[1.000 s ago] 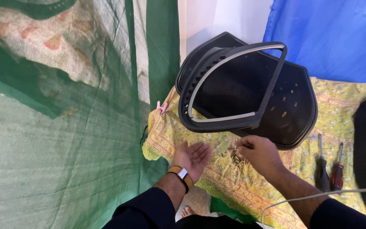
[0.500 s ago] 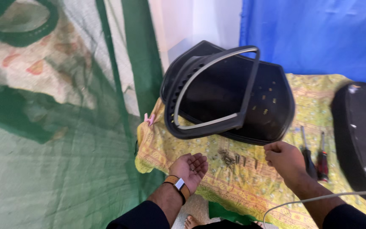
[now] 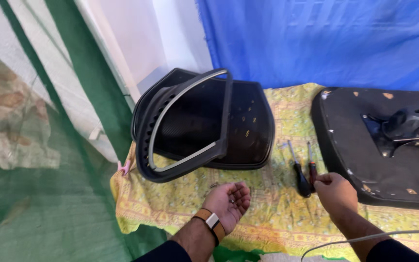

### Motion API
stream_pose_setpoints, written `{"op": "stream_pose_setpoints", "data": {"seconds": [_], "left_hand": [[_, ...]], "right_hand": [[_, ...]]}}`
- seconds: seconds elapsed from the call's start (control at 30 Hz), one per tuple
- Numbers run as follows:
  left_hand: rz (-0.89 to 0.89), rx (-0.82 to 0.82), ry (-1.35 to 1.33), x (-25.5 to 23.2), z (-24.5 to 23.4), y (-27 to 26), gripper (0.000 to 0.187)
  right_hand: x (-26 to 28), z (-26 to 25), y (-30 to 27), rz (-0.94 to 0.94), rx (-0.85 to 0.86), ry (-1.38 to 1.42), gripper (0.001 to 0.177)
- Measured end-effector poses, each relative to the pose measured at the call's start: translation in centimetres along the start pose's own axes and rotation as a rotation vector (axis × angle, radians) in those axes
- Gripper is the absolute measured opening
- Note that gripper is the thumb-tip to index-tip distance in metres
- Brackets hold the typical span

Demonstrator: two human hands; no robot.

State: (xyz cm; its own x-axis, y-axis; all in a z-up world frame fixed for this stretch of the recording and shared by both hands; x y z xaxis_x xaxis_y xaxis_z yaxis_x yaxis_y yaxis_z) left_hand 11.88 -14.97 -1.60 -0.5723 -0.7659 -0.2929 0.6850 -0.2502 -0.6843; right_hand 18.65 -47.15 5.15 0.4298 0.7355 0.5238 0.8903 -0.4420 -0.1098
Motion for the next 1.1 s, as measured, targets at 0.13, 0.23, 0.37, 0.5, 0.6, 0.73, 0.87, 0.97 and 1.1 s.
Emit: {"op": "stream_pose_setpoints", "data": {"seconds": [0.13,0.23,0.37,0.5,0.6,0.73,0.87,0.97,1.1], "left_hand": [[0.008,-0.004,0.027,1.1,1.5,0.0,0.023],[0.005,-0.047,0.009,2.3,2.0,0.3,0.025],[-0.015,-0.066,-0.014,4.4,3.2,1.0,0.025],[-0.008,-0.049,-0.052,6.1,5.4,1.1,0.033],[0.002,-0.044,-0.059,6.8,7.8,1.0,0.043],[0.032,-0.001,-0.091,7.5,11.3,0.8,0.053],[0.075,-0.020,-0.076,8.0,13.7,1.4,0.053],[0.095,0.033,-0.063,8.8,16.0,1.8,0.051],[0.044,0.093,-0.014,10.7,19.3,1.9,0.049]], "right_hand": [[-1.0,-0.4,2.2,-0.107,0.071,-0.169,0.034],[-1.0,0.4,3.0,-0.141,0.122,-0.244,0.034],[-0.6,1.7,3.9,-0.131,0.219,-0.324,0.039],[-2.2,3.9,4.8,0.034,0.427,-0.287,0.048],[-3.1,5.0,5.6,0.120,0.503,0.006,0.048],[-3.4,5.5,6.2,0.121,0.561,0.274,0.045],[-3.9,3.9,4.9,0.222,0.658,0.617,0.030],[-3.7,0.6,3.0,0.228,0.722,0.745,0.028],[-3.7,-5.2,0.4,0.193,0.761,0.830,0.029]]}}
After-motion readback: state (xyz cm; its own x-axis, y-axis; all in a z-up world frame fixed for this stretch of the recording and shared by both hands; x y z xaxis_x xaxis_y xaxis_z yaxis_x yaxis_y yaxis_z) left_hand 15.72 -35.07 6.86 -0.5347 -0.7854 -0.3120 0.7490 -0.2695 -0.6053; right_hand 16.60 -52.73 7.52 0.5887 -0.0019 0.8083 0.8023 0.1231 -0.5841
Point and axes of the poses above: each hand's wrist, its own y-axis towards the middle knuckle, its own z-axis out of the palm, x = y × z, the point moved 10 cm from there along y, towards the middle knuckle, and after that the axes turned 1 degree about y, right-handed, at the moved point
